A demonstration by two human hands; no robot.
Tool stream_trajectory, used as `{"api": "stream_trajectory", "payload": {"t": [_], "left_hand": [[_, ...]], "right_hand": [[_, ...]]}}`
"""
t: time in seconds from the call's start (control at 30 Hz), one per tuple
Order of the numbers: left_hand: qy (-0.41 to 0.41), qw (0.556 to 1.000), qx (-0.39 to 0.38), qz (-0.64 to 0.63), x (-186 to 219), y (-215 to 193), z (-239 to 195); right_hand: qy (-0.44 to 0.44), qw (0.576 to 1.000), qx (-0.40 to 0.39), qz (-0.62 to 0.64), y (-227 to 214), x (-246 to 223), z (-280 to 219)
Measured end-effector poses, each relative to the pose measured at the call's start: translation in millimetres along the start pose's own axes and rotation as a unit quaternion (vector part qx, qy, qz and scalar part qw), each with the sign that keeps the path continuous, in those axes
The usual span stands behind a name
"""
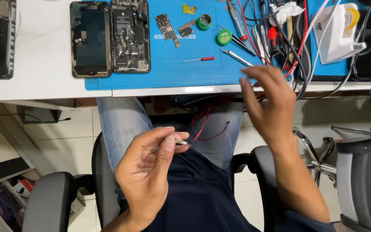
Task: The person is repairing a small electronic component, likely a charging port, by soldering wires to it. They use a soldering iron and a multimeter to test the connections. The workspace is cluttered with tools and disassembled phone parts.
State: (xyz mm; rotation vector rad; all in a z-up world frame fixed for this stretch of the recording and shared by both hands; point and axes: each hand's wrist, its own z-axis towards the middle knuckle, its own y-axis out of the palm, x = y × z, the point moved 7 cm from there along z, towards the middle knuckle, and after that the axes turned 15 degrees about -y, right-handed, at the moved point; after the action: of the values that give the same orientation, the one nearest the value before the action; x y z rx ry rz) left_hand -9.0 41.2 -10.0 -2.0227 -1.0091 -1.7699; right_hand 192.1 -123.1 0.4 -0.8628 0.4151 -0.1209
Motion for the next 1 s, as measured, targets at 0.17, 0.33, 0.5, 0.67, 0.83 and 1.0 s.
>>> {"api": "stream_trajectory", "payload": {"t": [0.17, 0.33, 0.5, 0.67, 0.83, 1.0], "left_hand": [[-0.042, 0.995, -0.051, -0.079, -11, 1, 5], [-0.056, 0.988, -0.069, -0.128, -20, 3, 11], [-0.091, 0.976, -0.097, -0.173, -29, 7, 15], [-0.094, 0.979, -0.074, -0.164, -29, 7, 17], [-0.060, 0.987, -0.056, -0.136, -21, 8, 14], [-0.038, 0.990, -0.033, -0.134, -16, 7, 10]], "right_hand": [[-0.034, 0.990, -0.094, -0.103, 46, 71, -5], [-0.023, 0.989, -0.120, -0.089, 60, 79, -8], [-0.005, 1.000, -0.028, 0.001, 18, 19, 0], [-0.009, 0.994, -0.048, 0.097, -20, -86, -11], [-0.055, 0.987, -0.079, 0.132, -13, -115, -21], [-0.057, 0.993, -0.056, 0.091, -13, -117, -17]]}}
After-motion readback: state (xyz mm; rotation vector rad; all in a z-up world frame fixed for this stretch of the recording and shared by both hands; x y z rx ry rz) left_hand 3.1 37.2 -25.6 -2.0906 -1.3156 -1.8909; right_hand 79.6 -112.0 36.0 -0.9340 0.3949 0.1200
